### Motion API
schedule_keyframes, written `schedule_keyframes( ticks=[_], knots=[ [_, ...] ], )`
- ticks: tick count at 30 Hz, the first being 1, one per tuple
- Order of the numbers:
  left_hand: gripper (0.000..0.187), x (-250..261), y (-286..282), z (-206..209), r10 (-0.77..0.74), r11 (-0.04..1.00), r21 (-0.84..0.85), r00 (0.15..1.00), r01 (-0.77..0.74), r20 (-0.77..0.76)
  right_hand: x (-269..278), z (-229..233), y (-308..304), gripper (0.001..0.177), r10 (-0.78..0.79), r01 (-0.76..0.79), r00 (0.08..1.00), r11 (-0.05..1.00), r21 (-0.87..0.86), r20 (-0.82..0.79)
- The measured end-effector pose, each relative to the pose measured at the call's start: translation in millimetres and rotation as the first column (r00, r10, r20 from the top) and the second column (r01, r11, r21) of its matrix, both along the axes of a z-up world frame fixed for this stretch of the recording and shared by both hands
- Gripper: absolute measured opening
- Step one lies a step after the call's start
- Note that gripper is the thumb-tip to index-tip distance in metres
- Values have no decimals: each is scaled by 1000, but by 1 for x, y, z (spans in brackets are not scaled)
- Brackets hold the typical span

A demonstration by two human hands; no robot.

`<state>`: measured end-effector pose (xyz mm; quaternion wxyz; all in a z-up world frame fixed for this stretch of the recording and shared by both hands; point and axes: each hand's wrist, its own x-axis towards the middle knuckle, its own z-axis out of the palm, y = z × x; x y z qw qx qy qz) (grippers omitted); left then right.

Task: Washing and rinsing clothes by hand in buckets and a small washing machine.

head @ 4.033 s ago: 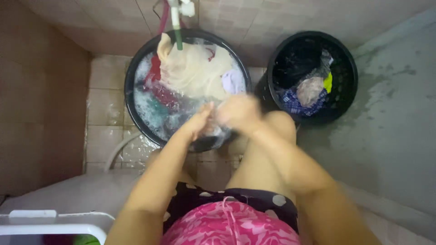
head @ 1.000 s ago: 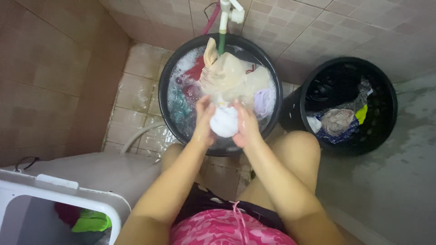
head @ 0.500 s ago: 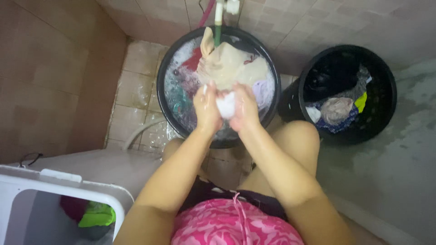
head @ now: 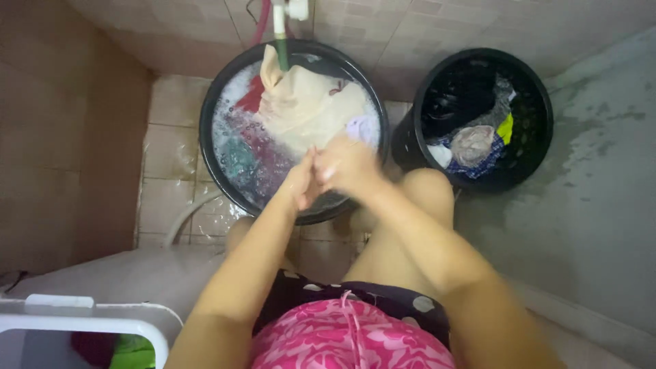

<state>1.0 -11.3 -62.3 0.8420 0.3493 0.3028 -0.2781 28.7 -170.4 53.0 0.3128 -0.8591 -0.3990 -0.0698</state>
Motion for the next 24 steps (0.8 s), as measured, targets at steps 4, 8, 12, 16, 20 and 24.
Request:
schedule_keyframes(
  ticks=[4,8,12,16,20,24],
  knots=[
    [59,-16,23,-53,-184,899,409,983,160,21,56,-35,-120,20,-395,421,902,895,-150,172],
    [61,-41,42,-118,-290,619,765,957,177,14,68,17,-169,28,-825,833,547,520,-189,143],
    [62,-49,31,-69,-438,467,806,887,362,-145,95,-56,-173,33,-722,722,691,691,6,16],
    [63,-60,34,-113,-441,490,820,896,296,-60,87,-144,-77,40,-477,523,731,851,-48,-488],
    [61,-58,43,-98,-410,479,851,912,215,1,42,-182,-5,114,-344,296,760,938,-178,-551],
    [64,-52,55,-86,-352,552,821,933,144,73,26,-151,25,82,-596,137,697,656,-742,-399]
  ],
)
